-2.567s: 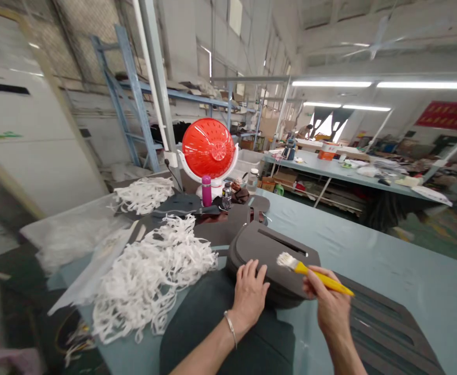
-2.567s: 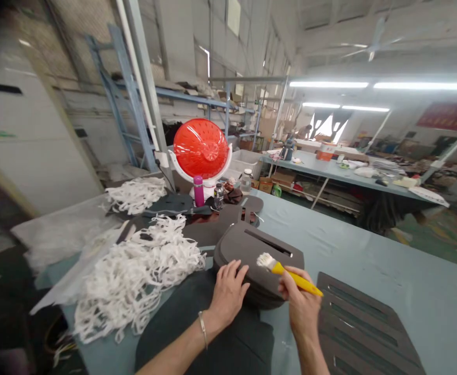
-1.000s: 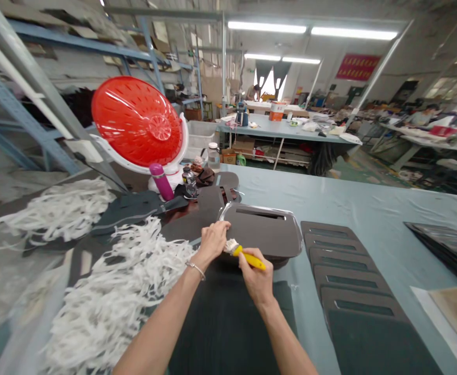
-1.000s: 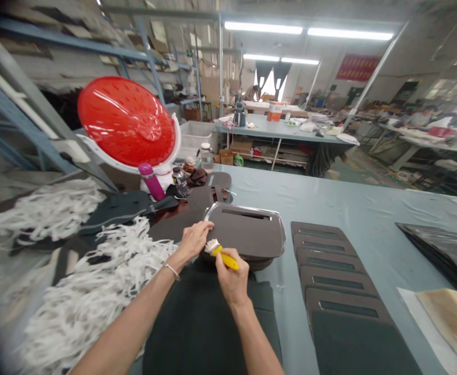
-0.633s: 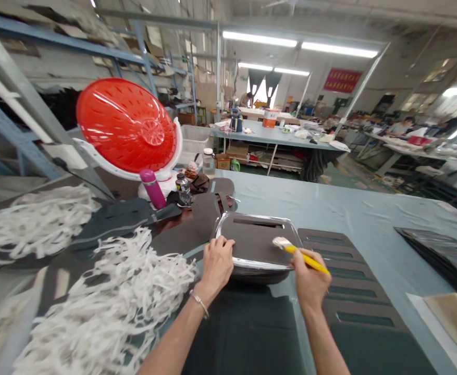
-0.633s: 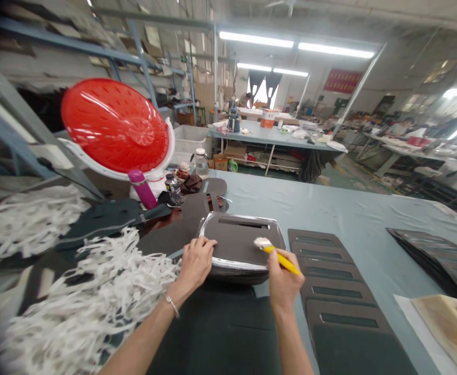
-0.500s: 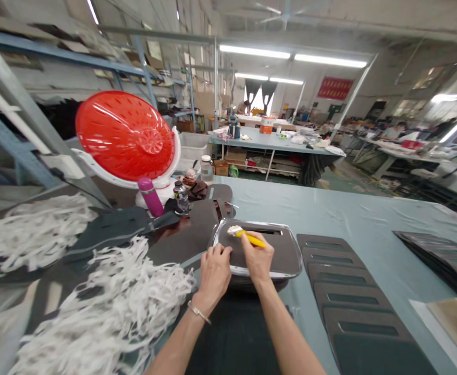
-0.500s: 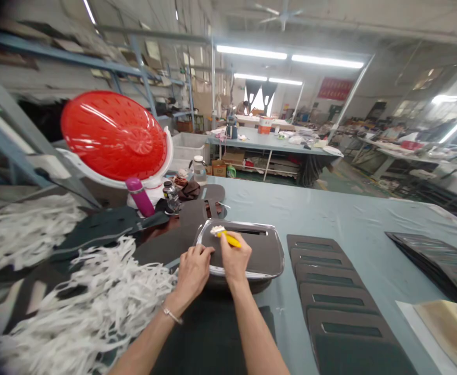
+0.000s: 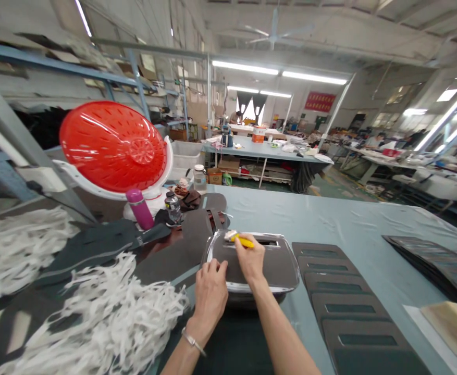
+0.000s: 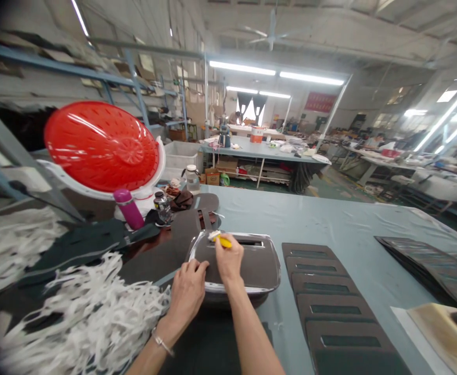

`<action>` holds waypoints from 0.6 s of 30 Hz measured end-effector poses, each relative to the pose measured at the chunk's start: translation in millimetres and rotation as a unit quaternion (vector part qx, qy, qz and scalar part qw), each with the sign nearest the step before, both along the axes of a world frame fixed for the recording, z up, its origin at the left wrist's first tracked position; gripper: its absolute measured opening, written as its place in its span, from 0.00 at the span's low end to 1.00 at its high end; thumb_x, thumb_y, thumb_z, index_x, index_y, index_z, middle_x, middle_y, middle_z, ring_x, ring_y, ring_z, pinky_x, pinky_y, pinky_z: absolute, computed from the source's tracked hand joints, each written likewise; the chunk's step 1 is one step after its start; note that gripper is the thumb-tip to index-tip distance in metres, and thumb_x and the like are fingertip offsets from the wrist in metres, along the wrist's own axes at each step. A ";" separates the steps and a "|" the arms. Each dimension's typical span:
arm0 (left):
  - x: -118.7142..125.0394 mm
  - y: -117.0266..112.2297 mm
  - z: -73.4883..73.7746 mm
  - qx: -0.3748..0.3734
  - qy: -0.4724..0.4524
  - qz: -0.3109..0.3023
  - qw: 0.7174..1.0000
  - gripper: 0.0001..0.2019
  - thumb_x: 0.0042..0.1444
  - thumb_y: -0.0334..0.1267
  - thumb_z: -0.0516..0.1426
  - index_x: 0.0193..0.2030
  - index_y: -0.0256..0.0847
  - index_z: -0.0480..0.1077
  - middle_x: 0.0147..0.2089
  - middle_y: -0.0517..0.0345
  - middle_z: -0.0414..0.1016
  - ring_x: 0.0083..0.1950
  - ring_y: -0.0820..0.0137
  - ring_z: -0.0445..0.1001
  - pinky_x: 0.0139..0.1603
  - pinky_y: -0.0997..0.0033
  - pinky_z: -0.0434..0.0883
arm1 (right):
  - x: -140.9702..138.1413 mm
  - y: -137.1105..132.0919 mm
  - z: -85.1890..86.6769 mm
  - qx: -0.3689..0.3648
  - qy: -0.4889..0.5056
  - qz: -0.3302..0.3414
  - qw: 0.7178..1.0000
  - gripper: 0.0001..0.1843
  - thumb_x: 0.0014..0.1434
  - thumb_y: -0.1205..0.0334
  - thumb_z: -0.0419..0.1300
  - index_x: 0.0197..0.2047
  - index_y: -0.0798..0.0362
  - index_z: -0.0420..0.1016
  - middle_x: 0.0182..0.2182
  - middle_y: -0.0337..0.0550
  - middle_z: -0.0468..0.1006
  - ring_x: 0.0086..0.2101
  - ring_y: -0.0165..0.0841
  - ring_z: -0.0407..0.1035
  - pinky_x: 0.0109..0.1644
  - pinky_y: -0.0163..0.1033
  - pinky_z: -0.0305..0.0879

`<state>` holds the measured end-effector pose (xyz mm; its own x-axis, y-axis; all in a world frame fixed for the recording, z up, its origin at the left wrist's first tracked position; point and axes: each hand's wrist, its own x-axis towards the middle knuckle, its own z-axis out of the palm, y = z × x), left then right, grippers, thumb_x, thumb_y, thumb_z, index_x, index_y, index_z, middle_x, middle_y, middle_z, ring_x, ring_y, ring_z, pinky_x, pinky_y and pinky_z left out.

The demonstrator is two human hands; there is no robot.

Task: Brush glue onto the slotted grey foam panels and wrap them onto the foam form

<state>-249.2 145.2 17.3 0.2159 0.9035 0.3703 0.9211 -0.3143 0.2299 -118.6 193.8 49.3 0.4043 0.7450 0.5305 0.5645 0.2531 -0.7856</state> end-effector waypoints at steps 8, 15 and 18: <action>0.8 4.0 5.1 -0.006 -0.011 0.011 1.000 0.14 0.58 0.29 0.47 0.45 0.44 0.69 0.42 0.51 0.67 0.45 0.62 0.63 0.45 0.61 0.59 | 116.6 -32.3 -18.0 -0.035 -0.041 -0.285 0.957 0.18 0.53 0.47 0.54 0.32 0.52 0.77 0.25 0.43 0.78 0.26 0.34 0.69 0.32 0.35 0.61; 75.3 18.0 16.2 -0.126 -0.201 -0.092 0.967 0.12 0.61 0.33 0.45 0.41 0.40 0.69 0.42 0.51 0.70 0.43 0.67 0.70 0.45 0.67 0.62 | 143.3 -63.4 -34.7 -0.072 -0.044 -0.239 0.967 0.20 0.57 0.46 0.51 0.43 0.47 0.77 0.32 0.46 0.79 0.29 0.37 0.71 0.35 0.39 0.62; 120.5 26.9 14.4 -0.209 -0.320 -0.147 0.912 0.11 0.60 0.38 0.48 0.42 0.39 0.69 0.42 0.50 0.73 0.44 0.67 0.71 0.47 0.68 0.63 | 134.1 -70.5 -29.8 -0.031 0.004 -0.220 0.975 0.22 0.60 0.47 0.48 0.47 0.50 0.73 0.37 0.46 0.79 0.35 0.37 0.73 0.41 0.40 0.64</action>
<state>-128.7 172.1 31.7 0.3313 0.9327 0.1422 0.4465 -0.2877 0.8473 15.5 123.3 19.5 0.6963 0.5292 0.4848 0.6008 -0.0602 -0.7972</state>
